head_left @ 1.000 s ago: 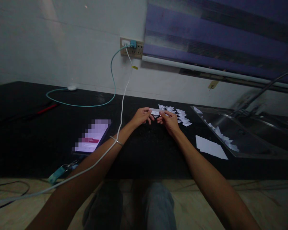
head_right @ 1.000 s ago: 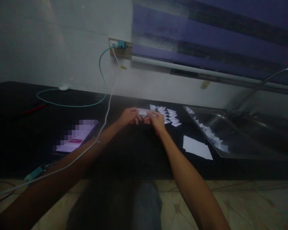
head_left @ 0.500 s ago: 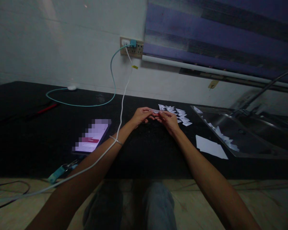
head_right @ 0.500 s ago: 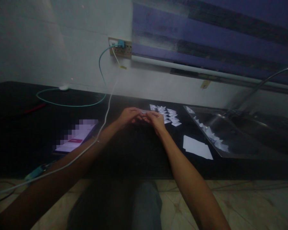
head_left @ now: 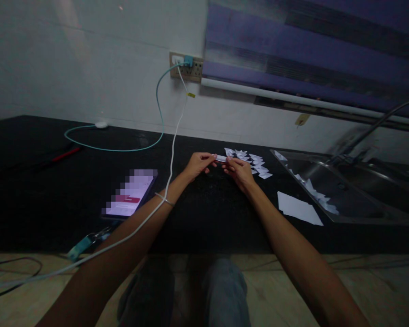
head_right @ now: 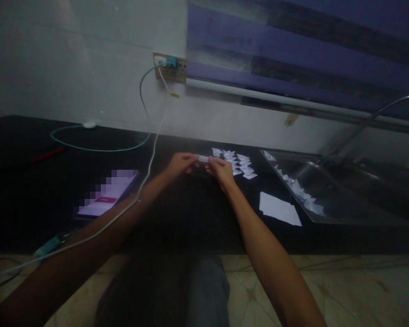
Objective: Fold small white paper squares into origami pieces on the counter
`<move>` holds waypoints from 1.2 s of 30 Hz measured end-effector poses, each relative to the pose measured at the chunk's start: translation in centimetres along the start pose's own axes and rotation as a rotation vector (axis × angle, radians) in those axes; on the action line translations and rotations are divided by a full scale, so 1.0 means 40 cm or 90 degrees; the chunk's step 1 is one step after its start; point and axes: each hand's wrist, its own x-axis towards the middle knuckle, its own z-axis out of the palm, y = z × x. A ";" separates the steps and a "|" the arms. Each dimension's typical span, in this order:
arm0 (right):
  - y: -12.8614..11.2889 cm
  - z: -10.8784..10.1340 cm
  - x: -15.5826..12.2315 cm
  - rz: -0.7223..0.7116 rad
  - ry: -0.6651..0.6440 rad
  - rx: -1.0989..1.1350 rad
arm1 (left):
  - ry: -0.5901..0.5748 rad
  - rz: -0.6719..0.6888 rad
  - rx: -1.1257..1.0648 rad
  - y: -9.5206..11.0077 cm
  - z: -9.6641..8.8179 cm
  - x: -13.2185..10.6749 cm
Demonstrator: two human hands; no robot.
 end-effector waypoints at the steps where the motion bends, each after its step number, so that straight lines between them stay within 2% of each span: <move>1: 0.001 -0.001 0.001 -0.003 -0.002 -0.002 | 0.007 -0.004 0.004 0.003 0.000 -0.001; 11: 0.004 -0.001 0.001 -0.056 -0.060 -0.080 | 0.043 0.025 -0.005 0.001 -0.001 0.004; 20: -0.005 0.005 -0.007 -0.026 0.017 -0.023 | 0.015 0.017 -0.014 -0.005 0.005 0.004; 27: 0.004 0.005 0.004 -0.084 0.063 -0.027 | 0.007 0.056 0.030 -0.025 -0.001 0.012; 36: 0.003 0.001 0.001 -0.125 0.069 -0.053 | 0.022 0.085 0.060 -0.026 0.002 0.008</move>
